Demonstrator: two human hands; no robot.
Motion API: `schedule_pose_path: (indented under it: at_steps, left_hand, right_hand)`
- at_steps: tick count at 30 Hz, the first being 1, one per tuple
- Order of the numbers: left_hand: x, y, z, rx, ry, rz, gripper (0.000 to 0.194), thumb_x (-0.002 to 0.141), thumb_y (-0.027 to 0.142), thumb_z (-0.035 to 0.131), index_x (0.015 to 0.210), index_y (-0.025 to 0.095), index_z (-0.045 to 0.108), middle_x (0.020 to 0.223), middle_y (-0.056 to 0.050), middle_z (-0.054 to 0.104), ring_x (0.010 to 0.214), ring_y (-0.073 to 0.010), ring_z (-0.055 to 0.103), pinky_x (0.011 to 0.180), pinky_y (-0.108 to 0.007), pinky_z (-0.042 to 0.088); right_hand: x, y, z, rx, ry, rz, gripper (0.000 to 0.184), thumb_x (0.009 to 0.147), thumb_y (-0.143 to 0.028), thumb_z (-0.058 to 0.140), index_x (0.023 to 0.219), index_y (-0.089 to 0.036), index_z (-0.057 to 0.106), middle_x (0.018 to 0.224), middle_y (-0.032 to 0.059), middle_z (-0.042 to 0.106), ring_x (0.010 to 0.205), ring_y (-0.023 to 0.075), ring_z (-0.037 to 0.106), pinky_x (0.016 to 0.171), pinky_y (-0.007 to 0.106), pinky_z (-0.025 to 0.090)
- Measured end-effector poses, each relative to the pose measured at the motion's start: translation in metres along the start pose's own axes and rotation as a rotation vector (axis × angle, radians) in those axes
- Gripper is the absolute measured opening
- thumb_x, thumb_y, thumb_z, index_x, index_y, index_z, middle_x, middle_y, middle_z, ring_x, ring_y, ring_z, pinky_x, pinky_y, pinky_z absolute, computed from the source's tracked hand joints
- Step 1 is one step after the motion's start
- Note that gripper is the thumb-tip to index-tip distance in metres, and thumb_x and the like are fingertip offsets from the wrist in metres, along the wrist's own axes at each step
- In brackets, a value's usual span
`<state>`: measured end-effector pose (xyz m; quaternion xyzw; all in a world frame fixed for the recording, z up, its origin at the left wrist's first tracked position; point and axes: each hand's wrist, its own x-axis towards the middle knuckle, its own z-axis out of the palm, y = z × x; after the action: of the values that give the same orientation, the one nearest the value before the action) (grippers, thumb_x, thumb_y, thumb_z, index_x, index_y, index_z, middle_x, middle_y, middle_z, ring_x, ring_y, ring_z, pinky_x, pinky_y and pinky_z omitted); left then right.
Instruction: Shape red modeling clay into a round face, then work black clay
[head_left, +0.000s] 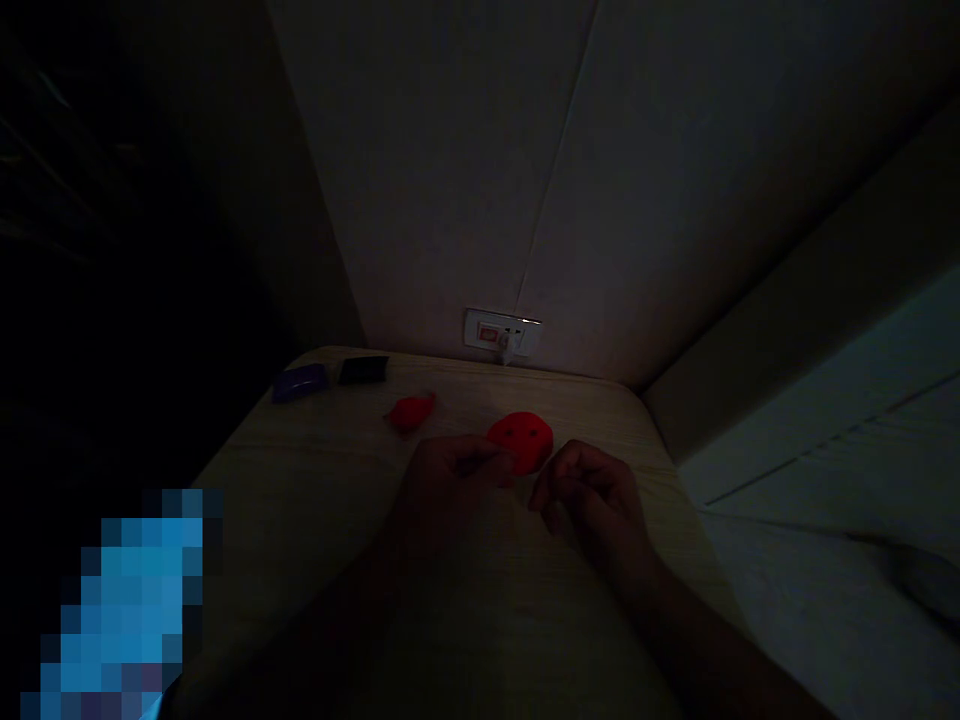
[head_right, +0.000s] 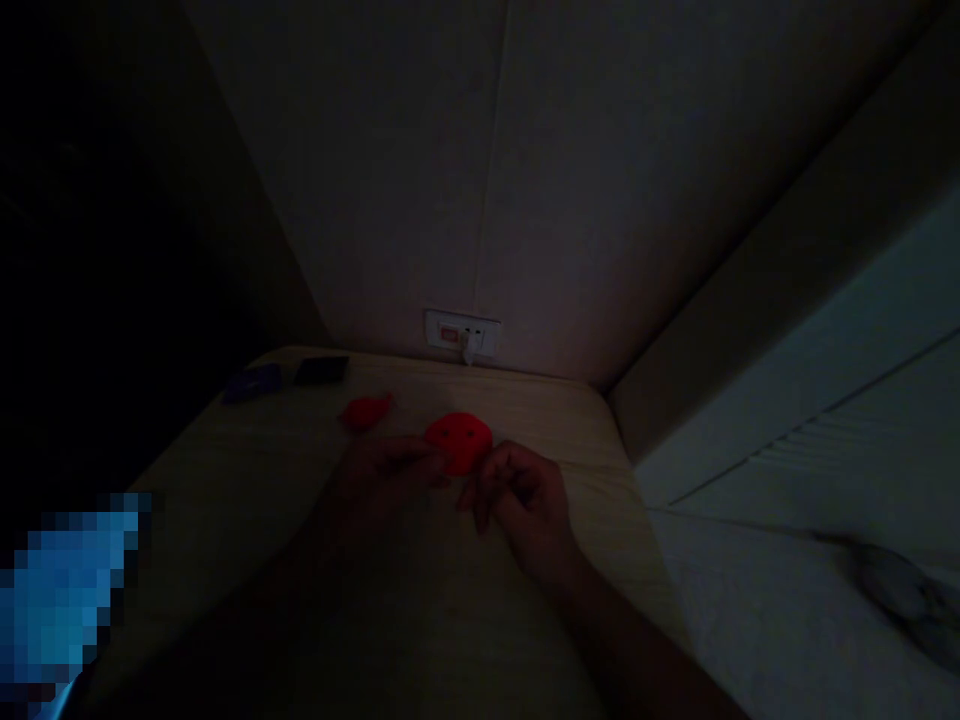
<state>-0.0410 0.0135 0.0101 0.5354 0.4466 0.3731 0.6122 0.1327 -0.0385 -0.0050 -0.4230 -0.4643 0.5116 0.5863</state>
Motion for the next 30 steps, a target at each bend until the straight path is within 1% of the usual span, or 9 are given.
schedule_pose_path:
  at_steps: [4,6,8,11,14,18,21,24,30]
  left_hand:
    - [0.0004,-0.0013,-0.0006,-0.042,-0.003,-0.024,0.018,0.078,0.034,0.074,0.079,0.017,0.079,0.077,-0.006,0.08,0.076,-0.0221,0.074,0.072,-0.031,0.054]
    - [0.0003,-0.0014,-0.0007,-0.041,-0.005,-0.013,0.017,0.078,0.034,0.073,0.077,0.018,0.079,0.076,-0.005,0.079,0.075,-0.022,0.074,0.073,-0.031,0.055]
    - [0.0,-0.0009,-0.0006,-0.031,-0.003,-0.005,0.017,0.078,0.034,0.072,0.075,0.018,0.078,0.074,-0.005,0.079,0.074,-0.0217,0.073,0.073,-0.031,0.055]
    - [-0.0005,0.0001,-0.0004,-0.004,-0.01,-0.002,0.02,0.079,0.035,0.072,0.076,0.017,0.079,0.077,-0.006,0.079,0.076,-0.0222,0.073,0.073,-0.031,0.054]
    - [-0.001,0.0003,-0.0008,0.007,-0.039,0.02,0.02,0.08,0.034,0.071,0.076,0.017,0.079,0.08,-0.007,0.08,0.081,-0.0232,0.073,0.076,-0.032,0.054]
    - [-0.0011,-0.0022,-0.0022,0.022,-0.064,0.021,0.017,0.081,0.032,0.072,0.078,0.018,0.08,0.084,-0.006,0.081,0.081,-0.0226,0.074,0.076,-0.031,0.054]
    - [0.0002,-0.0047,-0.0024,0.016,-0.076,0.008,0.017,0.08,0.033,0.073,0.08,0.019,0.081,0.085,-0.006,0.082,0.083,-0.0232,0.075,0.077,-0.032,0.055]
    - [0.0013,-0.0055,-0.0019,-0.015,-0.085,0.025,0.015,0.078,0.032,0.074,0.077,0.019,0.08,0.083,-0.007,0.082,0.082,-0.0231,0.075,0.076,-0.032,0.056]
    - [-0.001,0.0,-0.001,0.007,-0.032,0.017,0.012,0.078,0.03,0.075,0.076,0.019,0.08,0.081,-0.004,0.081,0.079,-0.0208,0.075,0.073,-0.028,0.055]
  right_hand:
    - [0.0,-0.0018,0.0019,-0.028,0.009,0.01,0.021,0.083,-0.033,0.072,0.072,-0.019,0.061,0.058,0.0022,0.071,0.038,0.0101,0.053,0.039,0.02,0.042]
    - [0.0,-0.0024,0.0034,-0.104,0.031,0.021,0.024,0.083,-0.038,0.074,0.073,-0.019,0.062,0.055,0.0018,0.07,0.036,0.01,0.052,0.037,0.02,0.041]
    - [-0.0001,-0.002,0.0046,-0.211,0.068,0.02,0.023,0.083,-0.039,0.076,0.078,-0.018,0.067,0.055,0.0019,0.071,0.035,0.0101,0.053,0.036,0.02,0.042]
    - [-0.0007,-0.0002,0.0049,-0.37,0.092,-0.039,0.019,0.085,-0.037,0.077,0.091,-0.019,0.076,0.061,0.003,0.074,0.042,0.0121,0.06,0.039,0.02,0.046]
    - [-0.0015,0.0005,0.0039,-0.476,0.072,-0.124,0.016,0.086,-0.033,0.078,0.097,-0.021,0.08,0.064,0.0029,0.076,0.05,0.0143,0.067,0.046,0.022,0.052]
    - [-0.0016,0.0002,0.0025,-0.534,0.06,-0.191,0.014,0.085,-0.029,0.078,0.098,-0.024,0.082,0.067,0.0025,0.078,0.055,0.016,0.071,0.05,0.023,0.054]
    - [-0.001,0.0,0.0019,-0.57,0.065,-0.217,0.014,0.084,-0.03,0.079,0.098,-0.026,0.083,0.064,0.0013,0.077,0.053,0.0165,0.07,0.051,0.024,0.055]
    - [-0.0002,-0.001,0.0028,-0.586,0.062,-0.235,0.015,0.083,-0.028,0.08,0.097,-0.027,0.083,0.063,0.0007,0.076,0.053,0.0161,0.069,0.05,0.024,0.053]
    - [-0.0001,-0.0018,0.0059,-0.543,0.106,-0.26,0.017,0.077,-0.026,0.084,0.094,-0.023,0.082,0.057,-0.0005,0.071,0.048,0.0139,0.062,0.048,0.024,0.052]
